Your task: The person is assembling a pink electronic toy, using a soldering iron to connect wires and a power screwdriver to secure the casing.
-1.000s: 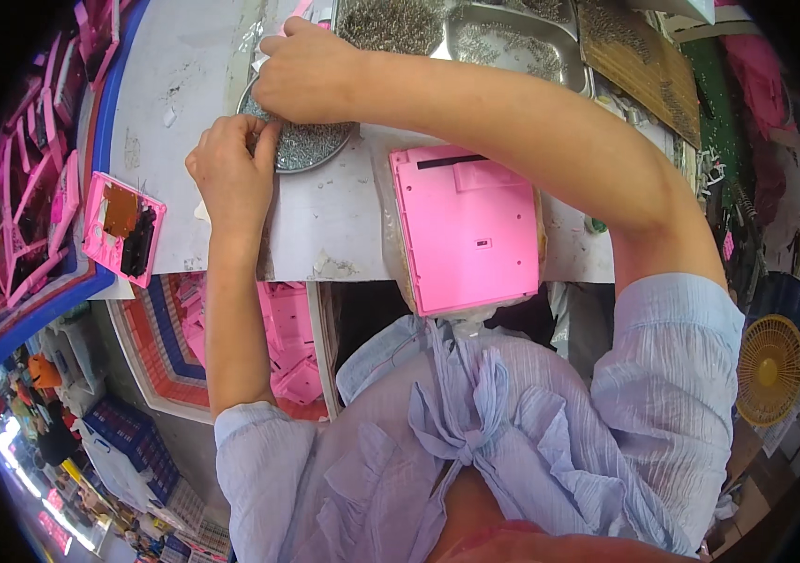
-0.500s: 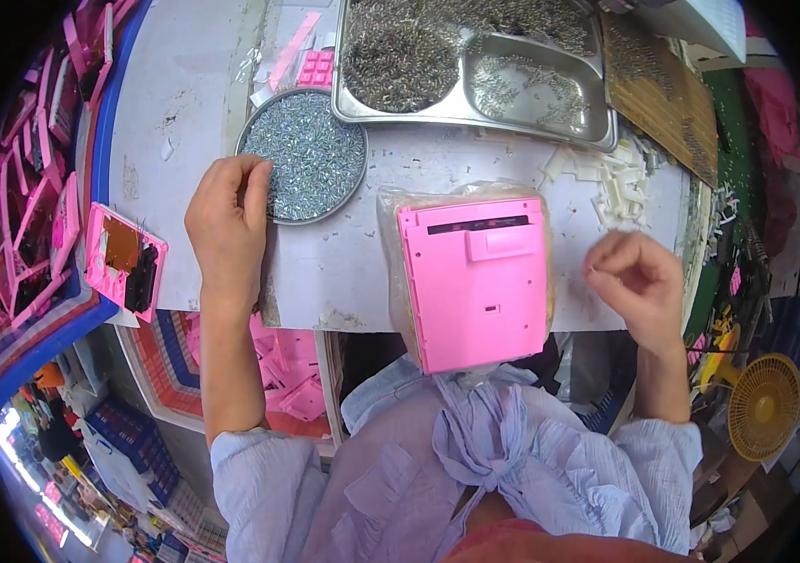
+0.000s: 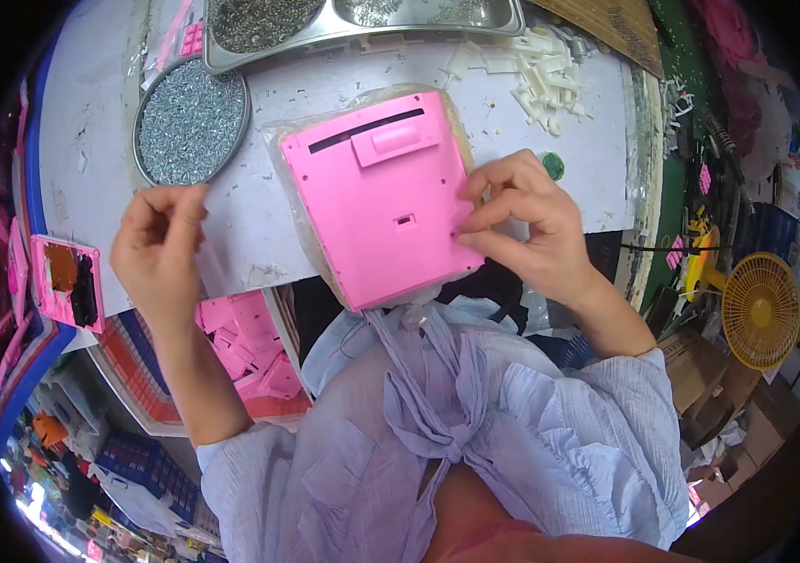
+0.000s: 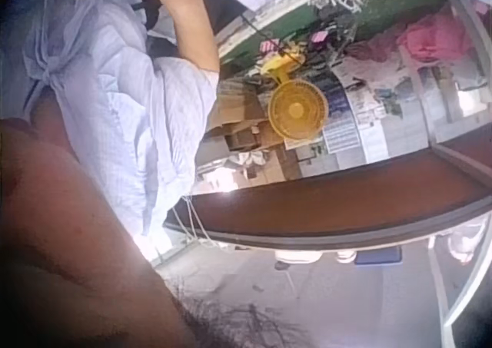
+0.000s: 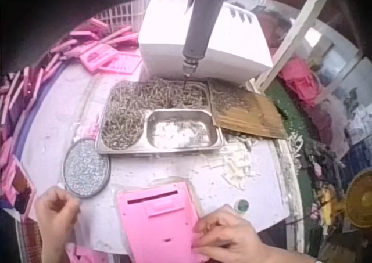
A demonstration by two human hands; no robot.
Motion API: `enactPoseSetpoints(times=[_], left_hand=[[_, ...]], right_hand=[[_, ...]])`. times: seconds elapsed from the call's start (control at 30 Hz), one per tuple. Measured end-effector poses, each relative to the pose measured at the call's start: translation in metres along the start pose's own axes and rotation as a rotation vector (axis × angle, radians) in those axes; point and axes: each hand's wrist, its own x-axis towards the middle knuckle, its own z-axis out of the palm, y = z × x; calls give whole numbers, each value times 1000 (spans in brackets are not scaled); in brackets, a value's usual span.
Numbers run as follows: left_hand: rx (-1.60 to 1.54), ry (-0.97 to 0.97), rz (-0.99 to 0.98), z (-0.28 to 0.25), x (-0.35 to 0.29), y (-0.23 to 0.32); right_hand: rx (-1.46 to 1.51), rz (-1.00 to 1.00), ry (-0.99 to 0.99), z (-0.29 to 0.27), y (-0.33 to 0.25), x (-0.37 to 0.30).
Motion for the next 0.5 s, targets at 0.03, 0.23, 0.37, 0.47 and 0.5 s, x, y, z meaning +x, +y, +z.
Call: enactPoseSetpoints(times=[0.03, 0.23, 0.37, 0.47, 0.5], left_hand=[[25, -8, 10, 5, -13, 6], [-59, -44, 14, 20, -63, 28], [-65, -129, 75, 25, -80, 25], [43, -156, 213, 32, -82, 22], [70, -188, 219, 34, -84, 25]], right_hand=[[-108, -92, -9, 2, 2, 0], [-70, 7, -52, 9, 11, -5], [102, 53, -61, 7, 14, -9], [81, 4, 23, -19, 9, 4], [-55, -121, 110, -33, 13, 15]])
